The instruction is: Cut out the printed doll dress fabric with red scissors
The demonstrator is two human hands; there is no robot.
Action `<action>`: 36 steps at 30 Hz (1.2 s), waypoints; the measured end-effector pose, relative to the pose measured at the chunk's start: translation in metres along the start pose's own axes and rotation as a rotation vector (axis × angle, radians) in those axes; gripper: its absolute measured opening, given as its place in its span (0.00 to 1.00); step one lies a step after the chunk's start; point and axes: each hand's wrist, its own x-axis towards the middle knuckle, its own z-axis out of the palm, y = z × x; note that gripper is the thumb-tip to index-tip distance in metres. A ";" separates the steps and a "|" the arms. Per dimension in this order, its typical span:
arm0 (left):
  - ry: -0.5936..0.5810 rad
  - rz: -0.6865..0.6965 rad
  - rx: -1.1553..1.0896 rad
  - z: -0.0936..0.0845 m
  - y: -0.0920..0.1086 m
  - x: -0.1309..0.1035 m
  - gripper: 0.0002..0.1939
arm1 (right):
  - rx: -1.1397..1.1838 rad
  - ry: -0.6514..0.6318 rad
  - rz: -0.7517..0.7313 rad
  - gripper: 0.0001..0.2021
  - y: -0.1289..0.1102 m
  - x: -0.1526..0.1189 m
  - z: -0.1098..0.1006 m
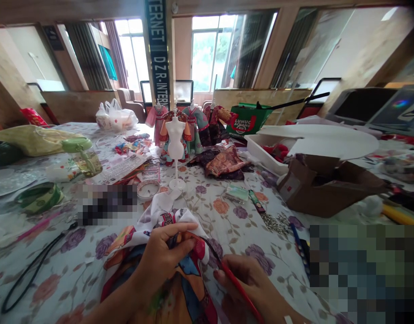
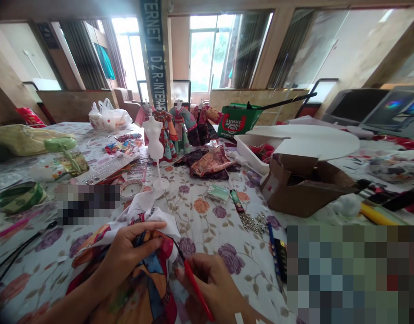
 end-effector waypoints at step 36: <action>-0.058 -0.060 -0.097 0.001 -0.002 -0.004 0.14 | 0.073 0.001 0.037 0.21 -0.002 0.001 0.002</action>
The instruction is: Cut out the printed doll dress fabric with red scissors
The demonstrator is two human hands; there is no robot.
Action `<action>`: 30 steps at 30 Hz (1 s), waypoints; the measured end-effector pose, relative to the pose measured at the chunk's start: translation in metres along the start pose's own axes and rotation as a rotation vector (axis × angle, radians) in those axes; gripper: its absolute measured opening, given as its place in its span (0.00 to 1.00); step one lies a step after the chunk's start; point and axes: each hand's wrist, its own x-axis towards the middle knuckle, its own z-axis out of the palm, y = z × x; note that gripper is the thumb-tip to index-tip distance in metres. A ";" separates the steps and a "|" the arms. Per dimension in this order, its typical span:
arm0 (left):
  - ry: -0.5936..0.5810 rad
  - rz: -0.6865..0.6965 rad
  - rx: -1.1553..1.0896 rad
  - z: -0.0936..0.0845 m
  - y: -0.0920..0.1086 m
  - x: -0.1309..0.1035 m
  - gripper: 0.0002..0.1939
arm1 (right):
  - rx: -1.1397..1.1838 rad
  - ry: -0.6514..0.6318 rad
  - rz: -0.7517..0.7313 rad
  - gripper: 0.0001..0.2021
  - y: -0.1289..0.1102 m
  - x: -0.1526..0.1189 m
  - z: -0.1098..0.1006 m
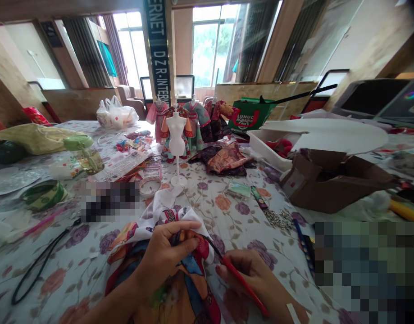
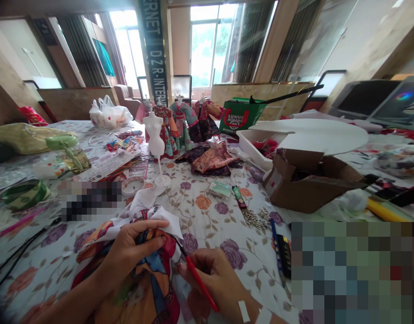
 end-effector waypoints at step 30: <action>0.017 0.004 0.033 -0.001 -0.004 -0.002 0.14 | -0.023 -0.018 0.008 0.21 0.004 0.001 -0.003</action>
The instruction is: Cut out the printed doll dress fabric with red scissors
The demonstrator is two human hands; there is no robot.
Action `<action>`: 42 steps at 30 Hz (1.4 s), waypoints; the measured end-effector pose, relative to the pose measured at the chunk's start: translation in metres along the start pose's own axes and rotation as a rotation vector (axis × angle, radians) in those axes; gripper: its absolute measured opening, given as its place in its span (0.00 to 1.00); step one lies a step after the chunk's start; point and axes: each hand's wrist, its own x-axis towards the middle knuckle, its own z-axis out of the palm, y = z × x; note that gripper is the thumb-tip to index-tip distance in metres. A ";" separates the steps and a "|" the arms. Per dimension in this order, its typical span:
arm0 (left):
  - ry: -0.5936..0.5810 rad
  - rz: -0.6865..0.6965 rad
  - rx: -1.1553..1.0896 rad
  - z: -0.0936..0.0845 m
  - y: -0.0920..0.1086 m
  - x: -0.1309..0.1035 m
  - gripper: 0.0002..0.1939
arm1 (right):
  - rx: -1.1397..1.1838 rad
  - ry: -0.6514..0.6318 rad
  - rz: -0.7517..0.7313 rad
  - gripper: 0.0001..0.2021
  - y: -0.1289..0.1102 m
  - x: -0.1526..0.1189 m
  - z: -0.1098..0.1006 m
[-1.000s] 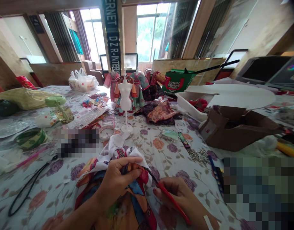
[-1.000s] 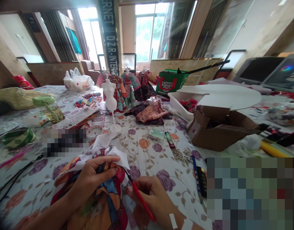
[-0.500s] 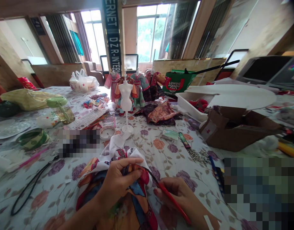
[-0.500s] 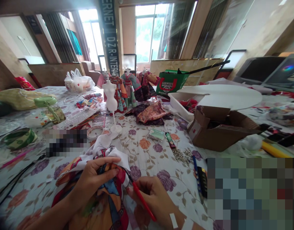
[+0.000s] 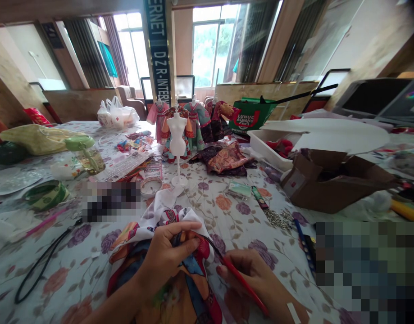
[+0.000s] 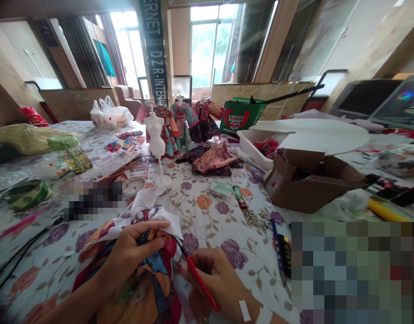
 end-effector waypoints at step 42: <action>-0.006 0.017 0.071 0.001 0.001 0.000 0.15 | -0.056 0.020 0.018 0.22 -0.002 -0.001 0.002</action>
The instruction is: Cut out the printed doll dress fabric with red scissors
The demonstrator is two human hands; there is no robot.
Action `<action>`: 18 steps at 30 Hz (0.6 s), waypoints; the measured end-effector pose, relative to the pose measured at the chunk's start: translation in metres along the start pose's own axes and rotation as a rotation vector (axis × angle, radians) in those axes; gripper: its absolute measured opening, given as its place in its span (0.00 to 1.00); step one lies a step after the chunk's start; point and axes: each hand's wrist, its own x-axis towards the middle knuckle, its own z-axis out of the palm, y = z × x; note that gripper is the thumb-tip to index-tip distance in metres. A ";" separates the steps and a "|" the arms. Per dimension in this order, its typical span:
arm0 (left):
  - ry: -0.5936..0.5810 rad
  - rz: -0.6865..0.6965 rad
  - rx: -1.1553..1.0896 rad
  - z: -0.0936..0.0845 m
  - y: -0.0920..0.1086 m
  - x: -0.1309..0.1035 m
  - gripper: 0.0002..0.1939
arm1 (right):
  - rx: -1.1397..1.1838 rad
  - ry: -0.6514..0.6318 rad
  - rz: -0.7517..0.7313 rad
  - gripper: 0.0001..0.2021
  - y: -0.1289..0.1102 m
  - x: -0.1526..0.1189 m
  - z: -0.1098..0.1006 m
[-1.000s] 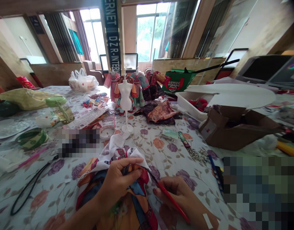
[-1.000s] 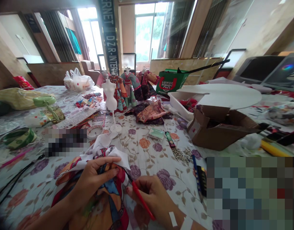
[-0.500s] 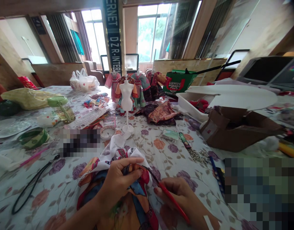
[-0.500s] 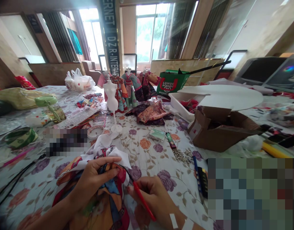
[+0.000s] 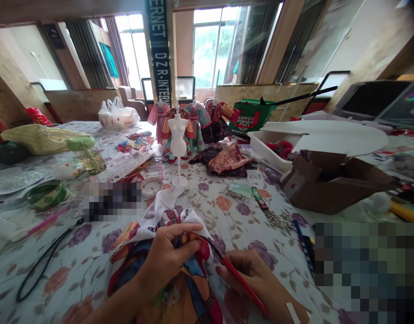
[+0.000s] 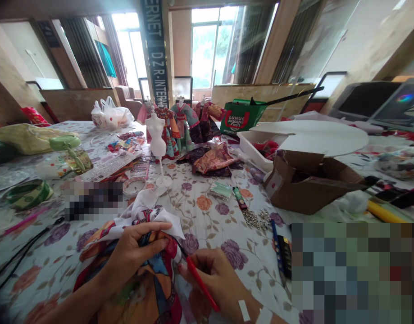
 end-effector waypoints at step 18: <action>-0.015 0.006 -0.017 0.001 0.000 -0.001 0.15 | 0.022 -0.017 0.016 0.23 -0.002 0.000 0.001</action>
